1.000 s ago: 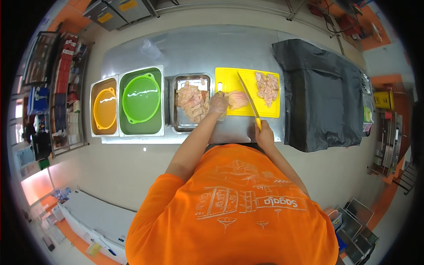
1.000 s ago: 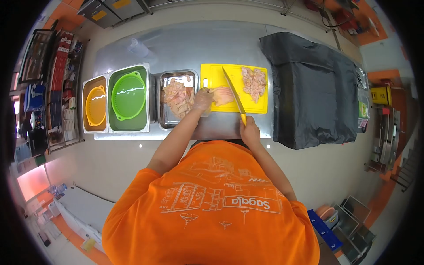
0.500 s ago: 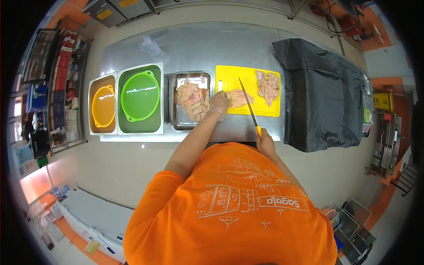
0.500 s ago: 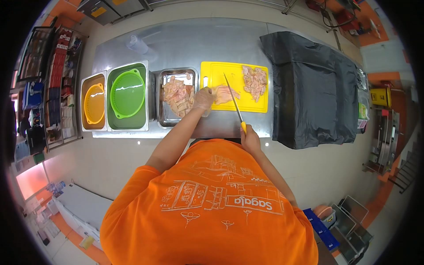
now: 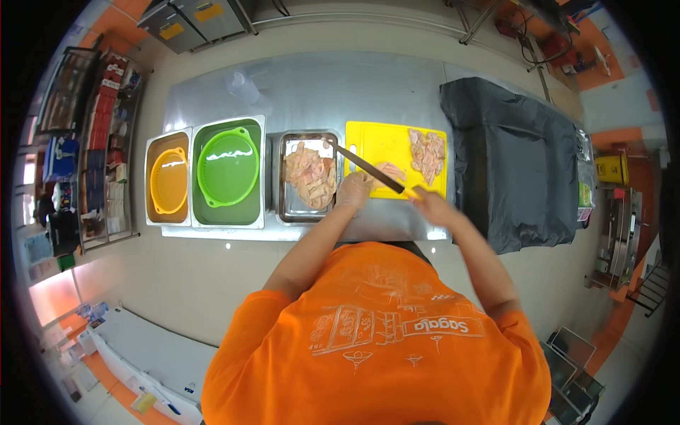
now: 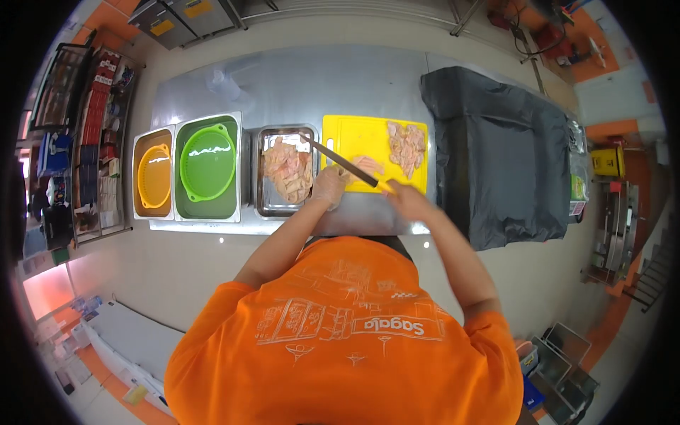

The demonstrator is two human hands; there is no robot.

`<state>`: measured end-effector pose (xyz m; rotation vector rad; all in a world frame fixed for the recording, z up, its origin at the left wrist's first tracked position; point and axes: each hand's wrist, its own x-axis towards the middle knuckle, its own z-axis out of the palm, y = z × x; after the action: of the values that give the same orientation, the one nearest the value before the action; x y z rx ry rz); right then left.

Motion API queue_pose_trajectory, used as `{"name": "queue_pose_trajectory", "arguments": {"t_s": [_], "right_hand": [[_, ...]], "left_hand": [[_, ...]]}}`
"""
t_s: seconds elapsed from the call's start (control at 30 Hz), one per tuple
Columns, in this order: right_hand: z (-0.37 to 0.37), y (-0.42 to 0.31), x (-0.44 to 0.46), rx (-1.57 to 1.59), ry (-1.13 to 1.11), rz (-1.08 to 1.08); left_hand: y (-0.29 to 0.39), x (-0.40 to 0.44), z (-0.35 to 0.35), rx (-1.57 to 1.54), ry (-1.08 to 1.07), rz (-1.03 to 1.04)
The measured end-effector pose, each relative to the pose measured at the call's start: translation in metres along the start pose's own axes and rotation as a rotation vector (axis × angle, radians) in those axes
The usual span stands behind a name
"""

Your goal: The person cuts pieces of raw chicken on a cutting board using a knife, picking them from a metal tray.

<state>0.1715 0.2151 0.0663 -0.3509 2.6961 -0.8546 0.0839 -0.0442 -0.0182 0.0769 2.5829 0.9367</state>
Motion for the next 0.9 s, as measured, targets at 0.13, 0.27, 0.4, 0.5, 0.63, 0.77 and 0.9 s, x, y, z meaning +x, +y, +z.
{"name": "queue_pose_trajectory", "arguments": {"t_s": [0.13,0.27,0.4,0.5,0.63,0.77,0.9], "right_hand": [[-0.106,0.033,0.072,-0.171,0.596,0.636],[-0.080,0.011,0.046,-0.117,0.461,0.516],[-0.025,-0.011,0.006,-0.046,0.256,0.509],[0.000,-0.024,-0.016,-0.014,0.231,0.505],[0.030,-0.030,-0.042,0.070,0.228,0.521],[0.057,-0.033,-0.063,0.074,0.209,0.517],[0.079,-0.031,-0.075,0.048,0.220,0.456]], "left_hand": [[-0.001,-0.009,-0.003,-0.068,-0.058,-0.029],[0.009,-0.008,-0.011,-0.095,-0.022,-0.076],[0.003,-0.002,-0.004,-0.044,-0.034,-0.047],[0.012,-0.003,-0.014,-0.013,-0.051,-0.068],[0.004,0.010,0.000,0.016,-0.023,-0.100],[-0.011,0.024,0.003,-0.043,0.076,-0.062],[-0.013,0.024,0.005,-0.114,0.133,-0.091]]}}
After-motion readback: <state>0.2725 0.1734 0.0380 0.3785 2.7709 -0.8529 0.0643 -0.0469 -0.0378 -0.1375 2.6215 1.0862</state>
